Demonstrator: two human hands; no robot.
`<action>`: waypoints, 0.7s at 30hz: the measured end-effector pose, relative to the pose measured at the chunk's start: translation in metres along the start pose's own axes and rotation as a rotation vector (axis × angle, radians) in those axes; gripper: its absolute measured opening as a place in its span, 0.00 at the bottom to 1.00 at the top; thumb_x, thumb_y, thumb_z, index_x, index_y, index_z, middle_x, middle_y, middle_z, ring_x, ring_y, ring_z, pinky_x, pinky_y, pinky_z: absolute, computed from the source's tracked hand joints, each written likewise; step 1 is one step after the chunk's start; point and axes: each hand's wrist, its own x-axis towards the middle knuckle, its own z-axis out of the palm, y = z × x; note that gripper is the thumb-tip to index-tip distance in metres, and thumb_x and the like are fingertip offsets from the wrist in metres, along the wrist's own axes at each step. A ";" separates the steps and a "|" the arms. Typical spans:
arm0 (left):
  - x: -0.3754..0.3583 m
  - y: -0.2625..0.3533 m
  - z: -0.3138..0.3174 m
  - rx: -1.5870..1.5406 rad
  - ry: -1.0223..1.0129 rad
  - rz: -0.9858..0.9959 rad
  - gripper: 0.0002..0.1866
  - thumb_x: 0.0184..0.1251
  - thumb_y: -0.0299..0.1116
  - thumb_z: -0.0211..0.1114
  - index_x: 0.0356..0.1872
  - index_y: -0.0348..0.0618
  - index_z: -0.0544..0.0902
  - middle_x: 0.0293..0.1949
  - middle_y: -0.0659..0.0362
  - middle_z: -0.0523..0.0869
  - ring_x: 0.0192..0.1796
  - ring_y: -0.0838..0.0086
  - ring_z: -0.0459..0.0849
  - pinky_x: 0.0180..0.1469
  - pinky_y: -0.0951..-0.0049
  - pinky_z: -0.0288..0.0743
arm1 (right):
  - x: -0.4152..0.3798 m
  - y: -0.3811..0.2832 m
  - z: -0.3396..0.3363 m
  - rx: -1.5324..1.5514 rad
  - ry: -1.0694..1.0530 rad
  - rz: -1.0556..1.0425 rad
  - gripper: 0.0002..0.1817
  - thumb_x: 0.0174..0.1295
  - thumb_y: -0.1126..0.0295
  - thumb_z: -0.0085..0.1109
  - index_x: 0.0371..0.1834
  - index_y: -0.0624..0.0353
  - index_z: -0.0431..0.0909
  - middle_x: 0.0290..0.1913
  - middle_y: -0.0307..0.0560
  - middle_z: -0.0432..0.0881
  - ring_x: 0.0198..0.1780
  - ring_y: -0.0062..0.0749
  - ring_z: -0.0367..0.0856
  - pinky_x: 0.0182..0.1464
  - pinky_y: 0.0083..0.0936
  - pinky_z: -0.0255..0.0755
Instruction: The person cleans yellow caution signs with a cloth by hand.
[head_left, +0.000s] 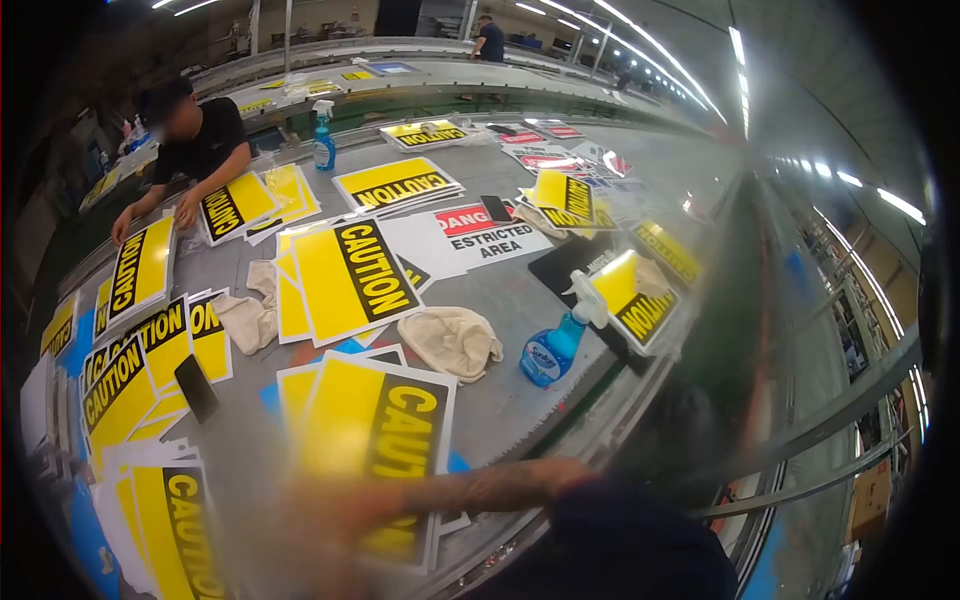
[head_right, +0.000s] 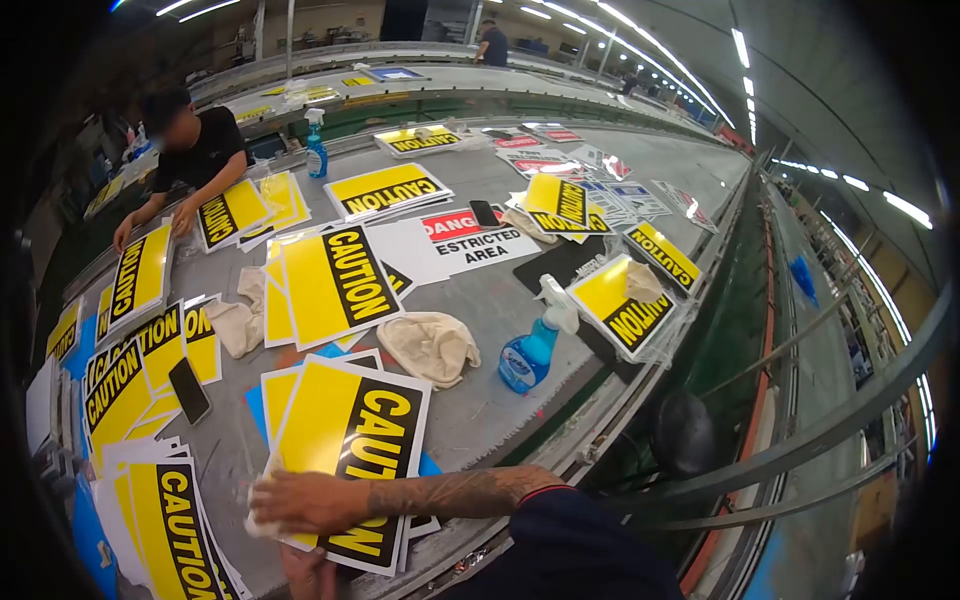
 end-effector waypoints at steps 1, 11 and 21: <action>-0.003 0.003 0.005 -0.030 -0.035 0.019 0.47 0.74 0.16 0.71 0.91 0.45 0.59 0.81 0.48 0.75 0.80 0.53 0.78 0.82 0.49 0.74 | 0.004 0.009 -0.003 -0.048 0.023 0.073 0.26 0.85 0.55 0.54 0.79 0.56 0.76 0.79 0.56 0.75 0.88 0.54 0.63 0.87 0.59 0.58; 0.001 0.007 0.030 -0.130 -0.075 0.138 0.46 0.62 0.14 0.66 0.85 0.39 0.62 0.76 0.45 0.77 0.75 0.47 0.83 0.79 0.46 0.80 | -0.024 0.050 -0.036 -0.413 0.066 0.135 0.27 0.83 0.59 0.53 0.78 0.60 0.78 0.81 0.59 0.76 0.85 0.56 0.68 0.86 0.62 0.56; 0.001 0.011 0.033 -0.128 -0.059 0.156 0.46 0.65 0.13 0.65 0.86 0.36 0.61 0.79 0.45 0.76 0.80 0.48 0.78 0.83 0.44 0.75 | -0.044 0.069 -0.064 -0.533 0.052 0.191 0.24 0.83 0.59 0.52 0.76 0.56 0.78 0.74 0.55 0.78 0.81 0.49 0.71 0.84 0.62 0.58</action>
